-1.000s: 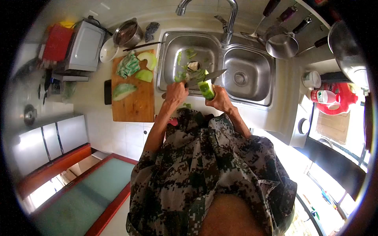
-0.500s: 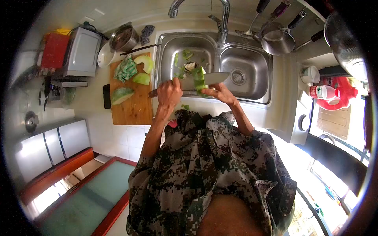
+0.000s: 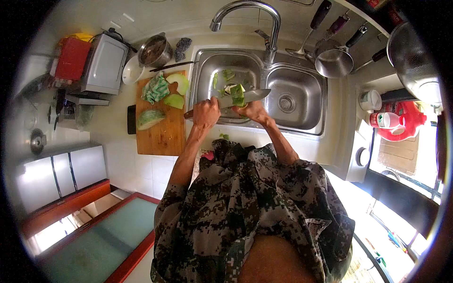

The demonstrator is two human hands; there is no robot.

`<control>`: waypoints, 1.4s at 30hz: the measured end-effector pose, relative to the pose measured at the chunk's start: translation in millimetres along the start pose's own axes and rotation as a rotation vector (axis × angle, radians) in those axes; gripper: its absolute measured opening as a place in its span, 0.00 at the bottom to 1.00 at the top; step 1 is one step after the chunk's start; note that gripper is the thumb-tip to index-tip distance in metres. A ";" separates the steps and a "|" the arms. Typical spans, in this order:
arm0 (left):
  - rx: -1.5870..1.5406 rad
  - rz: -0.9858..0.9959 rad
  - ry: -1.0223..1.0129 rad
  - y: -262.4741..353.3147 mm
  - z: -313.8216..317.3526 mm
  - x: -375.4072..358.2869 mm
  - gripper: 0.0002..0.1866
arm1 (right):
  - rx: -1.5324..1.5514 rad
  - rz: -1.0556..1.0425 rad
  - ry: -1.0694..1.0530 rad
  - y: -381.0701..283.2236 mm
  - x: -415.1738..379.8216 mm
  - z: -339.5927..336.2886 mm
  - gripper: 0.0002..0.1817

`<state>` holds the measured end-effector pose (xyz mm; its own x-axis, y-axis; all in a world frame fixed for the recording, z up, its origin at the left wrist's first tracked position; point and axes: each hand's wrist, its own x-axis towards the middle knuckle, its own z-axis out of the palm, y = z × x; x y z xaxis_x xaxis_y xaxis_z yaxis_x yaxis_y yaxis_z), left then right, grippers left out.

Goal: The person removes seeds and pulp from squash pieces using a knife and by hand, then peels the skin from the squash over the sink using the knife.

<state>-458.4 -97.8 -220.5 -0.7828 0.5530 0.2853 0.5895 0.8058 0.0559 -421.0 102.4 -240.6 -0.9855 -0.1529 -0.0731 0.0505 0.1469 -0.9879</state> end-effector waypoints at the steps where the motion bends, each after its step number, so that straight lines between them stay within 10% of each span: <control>1: -0.018 0.010 -0.011 -1.6 2.5 -2.0 0.06 | 0.000 0.000 0.000 -0.1 -2.1 2.1 0.24; 11: -0.128 -0.098 -0.293 -7.4 18.9 9.3 0.09 | -0.109 0.168 0.065 -19.7 -12.8 5.3 0.22; 16: -0.466 -0.692 -0.631 -49.4 9.0 5.0 0.13 | -0.148 -0.012 0.053 -28.5 -45.7 7.7 0.19; 27: -0.131 -0.019 -0.098 16.2 -22.9 -25.1 0.05 | -0.021 -0.098 0.102 -18.9 -42.7 12.8 0.22; 42: -0.078 0.042 0.030 10.2 -17.4 -31.7 0.03 | -0.096 -0.015 -0.019 -14.4 -42.3 13.0 0.24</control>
<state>-424.2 -110.8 -212.3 -0.7517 0.5783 0.3170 0.6360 0.7628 0.1169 -377.9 94.0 -225.1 -0.9827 -0.1743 -0.0618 0.0190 0.2371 -0.9713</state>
